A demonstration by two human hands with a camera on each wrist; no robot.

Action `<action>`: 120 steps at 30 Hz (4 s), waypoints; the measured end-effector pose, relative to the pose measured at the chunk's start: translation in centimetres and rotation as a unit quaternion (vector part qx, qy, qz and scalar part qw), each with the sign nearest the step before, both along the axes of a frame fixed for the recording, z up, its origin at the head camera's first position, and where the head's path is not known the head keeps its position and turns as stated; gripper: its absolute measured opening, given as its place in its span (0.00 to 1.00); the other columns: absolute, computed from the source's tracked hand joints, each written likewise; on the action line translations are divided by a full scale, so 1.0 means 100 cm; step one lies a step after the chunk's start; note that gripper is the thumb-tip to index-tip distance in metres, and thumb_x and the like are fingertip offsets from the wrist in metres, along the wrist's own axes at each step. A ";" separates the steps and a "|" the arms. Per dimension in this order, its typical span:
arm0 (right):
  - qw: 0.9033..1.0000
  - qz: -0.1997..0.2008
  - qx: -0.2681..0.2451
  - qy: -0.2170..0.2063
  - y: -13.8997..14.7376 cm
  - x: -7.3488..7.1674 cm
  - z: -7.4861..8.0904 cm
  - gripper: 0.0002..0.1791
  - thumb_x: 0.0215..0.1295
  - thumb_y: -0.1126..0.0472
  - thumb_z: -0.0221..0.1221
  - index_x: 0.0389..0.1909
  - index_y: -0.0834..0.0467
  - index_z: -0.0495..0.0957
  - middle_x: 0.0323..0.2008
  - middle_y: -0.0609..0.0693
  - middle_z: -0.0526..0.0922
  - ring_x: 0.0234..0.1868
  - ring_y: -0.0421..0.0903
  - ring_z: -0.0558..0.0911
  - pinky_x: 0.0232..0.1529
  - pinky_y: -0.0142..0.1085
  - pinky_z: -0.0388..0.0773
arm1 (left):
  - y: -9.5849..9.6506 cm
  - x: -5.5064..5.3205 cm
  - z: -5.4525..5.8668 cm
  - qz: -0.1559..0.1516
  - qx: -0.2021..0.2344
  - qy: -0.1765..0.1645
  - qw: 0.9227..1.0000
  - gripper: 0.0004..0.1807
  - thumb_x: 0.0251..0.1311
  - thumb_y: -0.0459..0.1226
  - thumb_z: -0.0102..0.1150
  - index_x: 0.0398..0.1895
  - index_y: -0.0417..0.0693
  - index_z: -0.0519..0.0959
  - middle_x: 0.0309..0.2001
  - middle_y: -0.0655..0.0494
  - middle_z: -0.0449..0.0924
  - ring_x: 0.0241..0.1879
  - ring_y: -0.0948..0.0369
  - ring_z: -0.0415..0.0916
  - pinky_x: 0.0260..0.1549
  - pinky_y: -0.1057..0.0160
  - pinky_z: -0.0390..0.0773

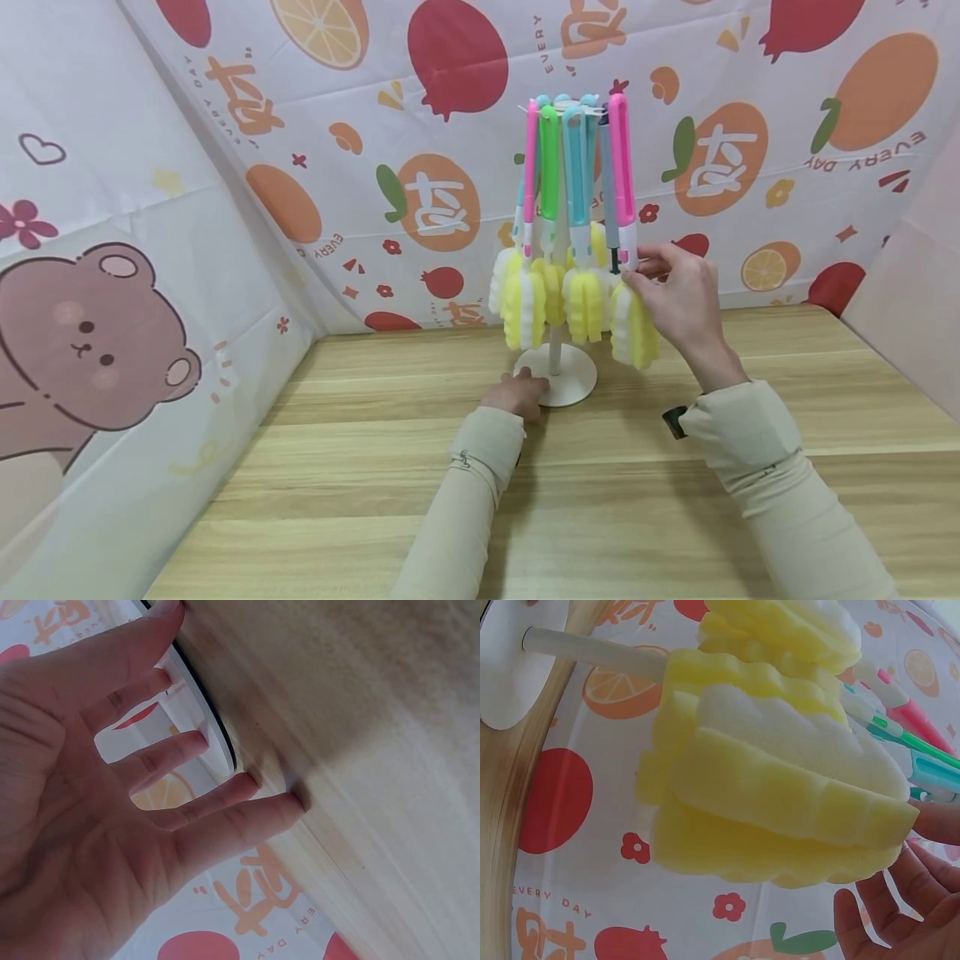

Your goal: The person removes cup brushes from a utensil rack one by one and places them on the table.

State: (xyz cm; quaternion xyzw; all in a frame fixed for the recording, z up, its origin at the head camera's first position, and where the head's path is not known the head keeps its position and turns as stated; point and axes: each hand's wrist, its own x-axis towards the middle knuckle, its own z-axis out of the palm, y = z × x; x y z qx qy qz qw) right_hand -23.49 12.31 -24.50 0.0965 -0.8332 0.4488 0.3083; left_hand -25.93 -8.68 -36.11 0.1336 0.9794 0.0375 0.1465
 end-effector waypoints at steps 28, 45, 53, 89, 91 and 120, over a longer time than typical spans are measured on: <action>1.000 -0.015 0.000 -0.018 0.013 0.002 -0.014 0.18 0.65 0.69 0.67 0.54 0.72 0.80 0.40 0.68 0.85 0.40 0.58 0.81 0.40 0.34 0.73 | -0.001 -0.002 0.000 -0.007 0.000 -0.006 1.000 0.24 0.61 0.37 0.70 0.61 0.53 0.78 0.61 0.47 0.71 0.52 0.47 0.69 0.41 0.49 0.78; 0.999 -0.027 0.011 -0.034 0.021 0.000 -0.024 0.19 0.65 0.69 0.67 0.54 0.73 0.79 0.40 0.69 0.84 0.40 0.61 0.80 0.44 0.44 0.77 | -0.002 0.000 0.000 -0.014 0.002 0.004 1.000 0.26 0.59 0.37 0.71 0.61 0.54 0.78 0.61 0.47 0.71 0.50 0.48 0.69 0.41 0.51 0.78; 0.998 -0.035 0.013 -0.047 0.024 -0.001 -0.026 0.19 0.65 0.69 0.66 0.54 0.74 0.78 0.41 0.71 0.83 0.42 0.63 0.79 0.49 0.57 0.78 | -0.002 -0.001 0.000 -0.014 -0.001 0.006 1.000 0.25 0.58 0.37 0.71 0.61 0.54 0.79 0.62 0.47 0.71 0.51 0.47 0.70 0.41 0.50 0.78; 0.989 -0.091 0.118 0.023 0.042 -0.008 -0.042 0.14 0.62 0.73 0.67 0.47 0.75 0.80 0.35 0.71 0.84 0.34 0.66 0.81 0.33 0.47 0.69 | 0.000 -0.004 -0.001 -0.012 0.000 -0.010 1.000 0.28 0.59 0.34 0.70 0.64 0.51 0.77 0.64 0.45 0.70 0.53 0.45 0.69 0.43 0.48 0.79; 0.988 -0.090 0.120 0.025 0.044 -0.008 -0.043 0.14 0.61 0.73 0.67 0.46 0.75 0.80 0.35 0.71 0.84 0.34 0.66 0.81 0.32 0.47 0.69 | 0.000 -0.004 -0.001 -0.011 0.000 -0.012 1.000 0.28 0.59 0.34 0.70 0.64 0.52 0.77 0.65 0.45 0.69 0.54 0.45 0.69 0.43 0.47 0.79; 0.973 -0.097 0.208 0.022 0.070 -0.013 -0.050 0.12 0.62 0.74 0.62 0.44 0.78 0.79 0.31 0.73 0.82 0.21 0.61 0.77 0.19 0.46 0.65 | 0.000 -0.004 0.000 -0.008 0.000 -0.015 1.000 0.25 0.61 0.35 0.68 0.63 0.52 0.77 0.62 0.46 0.69 0.53 0.45 0.68 0.42 0.48 0.78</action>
